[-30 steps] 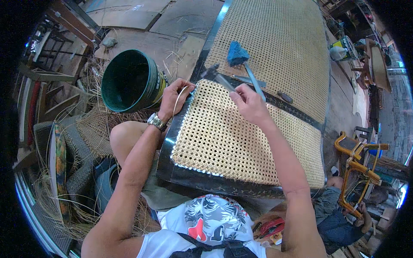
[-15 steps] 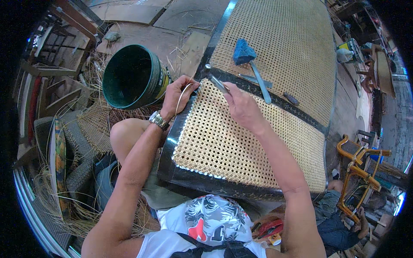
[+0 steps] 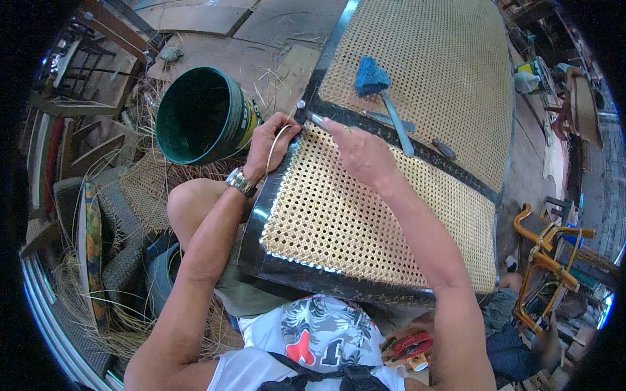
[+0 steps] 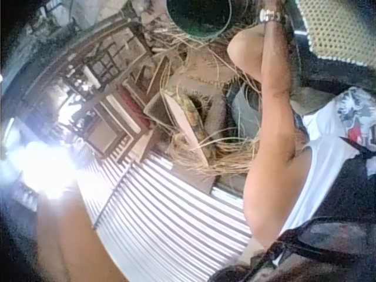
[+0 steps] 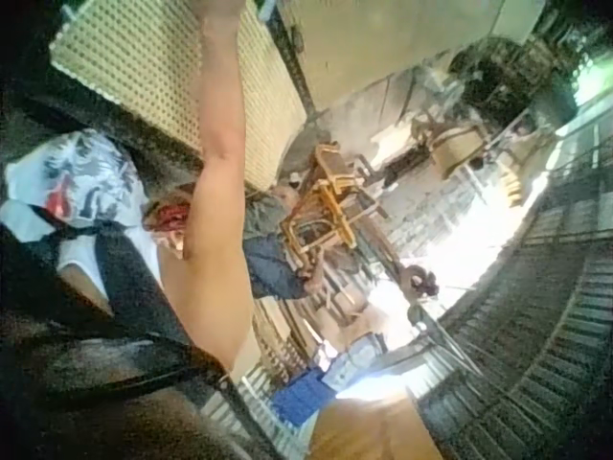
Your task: Repairing the woven seat of a wooden chair using reed and tools.
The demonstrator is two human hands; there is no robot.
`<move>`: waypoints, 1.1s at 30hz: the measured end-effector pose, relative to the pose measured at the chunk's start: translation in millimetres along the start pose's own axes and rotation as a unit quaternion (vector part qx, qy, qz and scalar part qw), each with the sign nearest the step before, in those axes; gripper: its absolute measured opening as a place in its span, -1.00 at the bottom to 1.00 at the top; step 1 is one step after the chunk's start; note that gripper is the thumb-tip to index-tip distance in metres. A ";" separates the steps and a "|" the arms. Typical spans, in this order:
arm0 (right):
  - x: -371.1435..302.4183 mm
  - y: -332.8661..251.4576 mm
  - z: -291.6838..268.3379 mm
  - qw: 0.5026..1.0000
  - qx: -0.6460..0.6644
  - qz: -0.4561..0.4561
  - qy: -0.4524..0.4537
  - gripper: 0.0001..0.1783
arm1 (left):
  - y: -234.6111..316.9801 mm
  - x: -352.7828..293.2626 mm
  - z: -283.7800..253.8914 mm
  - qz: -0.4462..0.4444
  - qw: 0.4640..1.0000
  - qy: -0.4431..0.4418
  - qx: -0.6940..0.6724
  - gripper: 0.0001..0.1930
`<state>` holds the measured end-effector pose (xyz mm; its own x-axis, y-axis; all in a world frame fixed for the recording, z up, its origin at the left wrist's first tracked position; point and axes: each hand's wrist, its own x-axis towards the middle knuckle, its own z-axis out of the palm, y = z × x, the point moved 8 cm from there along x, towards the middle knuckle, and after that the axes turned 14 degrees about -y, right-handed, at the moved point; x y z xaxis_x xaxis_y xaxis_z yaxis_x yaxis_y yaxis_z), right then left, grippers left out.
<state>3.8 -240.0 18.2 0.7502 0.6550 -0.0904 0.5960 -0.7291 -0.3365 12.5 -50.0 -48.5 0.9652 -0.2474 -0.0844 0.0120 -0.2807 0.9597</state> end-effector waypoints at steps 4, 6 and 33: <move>-6.1 0.9 -9.6 0.997 0.056 0.022 0.045 -0.47 | -4.0 1.0 2.4 -0.021 1.000 -0.007 0.010 -0.90; -9.3 -1.4 -10.4 0.995 0.075 0.034 0.055 -0.51 | -2.3 1.9 1.5 -0.013 1.000 -0.009 0.021 -0.90; -18.1 9.7 -34.9 0.977 0.158 0.080 0.115 -0.63 | -4.2 3.9 5.6 -0.009 1.000 -0.023 -0.008 -0.88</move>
<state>6.0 -265.9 49.3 0.8931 0.4485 0.0355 0.3744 -0.6971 -0.6115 14.7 -55.0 -54.4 0.9515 -0.2858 -0.1138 0.0338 -0.2706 0.9621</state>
